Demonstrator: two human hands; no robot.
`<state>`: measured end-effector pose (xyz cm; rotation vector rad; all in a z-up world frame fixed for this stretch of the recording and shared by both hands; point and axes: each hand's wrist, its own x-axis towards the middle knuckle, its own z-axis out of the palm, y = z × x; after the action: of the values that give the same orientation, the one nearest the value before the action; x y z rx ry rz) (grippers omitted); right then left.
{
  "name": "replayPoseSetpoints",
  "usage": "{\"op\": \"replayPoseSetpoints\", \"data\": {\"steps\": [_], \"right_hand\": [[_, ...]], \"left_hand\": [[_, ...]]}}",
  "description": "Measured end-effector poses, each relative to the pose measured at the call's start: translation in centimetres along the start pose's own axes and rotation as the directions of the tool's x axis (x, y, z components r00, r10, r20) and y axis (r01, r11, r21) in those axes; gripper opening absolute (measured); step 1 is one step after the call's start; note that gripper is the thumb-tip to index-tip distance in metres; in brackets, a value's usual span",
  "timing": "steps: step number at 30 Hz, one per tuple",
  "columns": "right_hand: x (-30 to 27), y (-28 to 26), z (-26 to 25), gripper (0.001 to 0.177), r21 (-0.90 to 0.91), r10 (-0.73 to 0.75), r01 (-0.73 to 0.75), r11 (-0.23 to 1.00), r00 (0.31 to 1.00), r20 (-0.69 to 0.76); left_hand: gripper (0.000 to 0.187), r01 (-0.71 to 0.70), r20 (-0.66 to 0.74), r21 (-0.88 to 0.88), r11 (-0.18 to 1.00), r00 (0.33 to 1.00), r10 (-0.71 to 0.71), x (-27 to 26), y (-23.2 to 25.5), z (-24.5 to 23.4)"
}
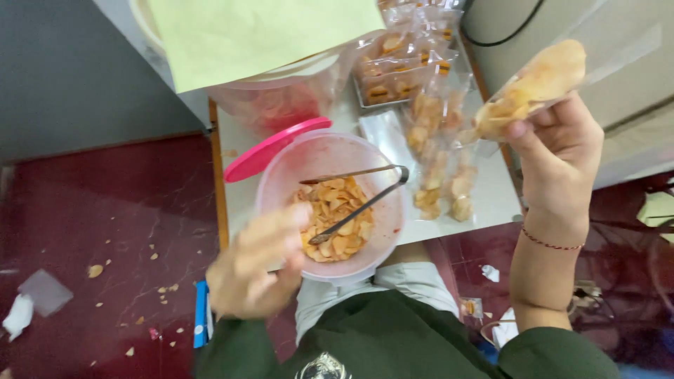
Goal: The person is manually packaging snack chips by using tongs to transfer them from a bowl into individual plastic bags.
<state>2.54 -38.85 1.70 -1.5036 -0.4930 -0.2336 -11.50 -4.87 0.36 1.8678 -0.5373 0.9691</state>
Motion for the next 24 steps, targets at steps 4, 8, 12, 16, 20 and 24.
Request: {"op": "replayPoseSetpoints", "data": {"steps": [4,8,12,16,20,24], "right_hand": [[-1.4,2.0,-3.9,0.031,-0.101,0.06,-0.072,0.992,0.991,-0.124],[-2.4,6.5,-7.6,0.037,-0.052,0.246,-0.264,0.963,0.942,-0.229],[-2.6,10.9,-9.2,0.036,-0.045,0.331,-0.351,0.935,0.912,-0.242],[-2.3,17.0,-9.9,0.048,-0.166,0.36,-0.369,0.914,0.929,-0.084],[-1.7,20.2,-8.1,0.059,-0.168,0.308,-0.318,0.933,0.948,-0.082],[-1.5,21.2,-6.6,0.066,-0.202,0.291,-0.305,0.93,0.952,-0.095]], "left_hand": [[0.014,-0.418,0.159,-0.427,0.802,0.838,0.522,-1.2,0.9,3.8],[0.022,-0.477,0.015,-0.56,0.678,0.812,0.583,-2.9,3.1,10.8],[0.032,-0.284,0.093,-0.658,0.698,0.889,0.448,-7.8,1.6,18.9],[0.025,-0.104,0.184,-0.441,0.891,0.962,0.204,-12.3,-1.8,26.7],[0.033,-0.06,0.277,-0.089,0.994,0.957,0.083,-13.1,-5.3,30.3],[0.034,-0.043,0.315,0.104,0.994,0.949,0.008,-14.5,-7.3,31.8]]}}
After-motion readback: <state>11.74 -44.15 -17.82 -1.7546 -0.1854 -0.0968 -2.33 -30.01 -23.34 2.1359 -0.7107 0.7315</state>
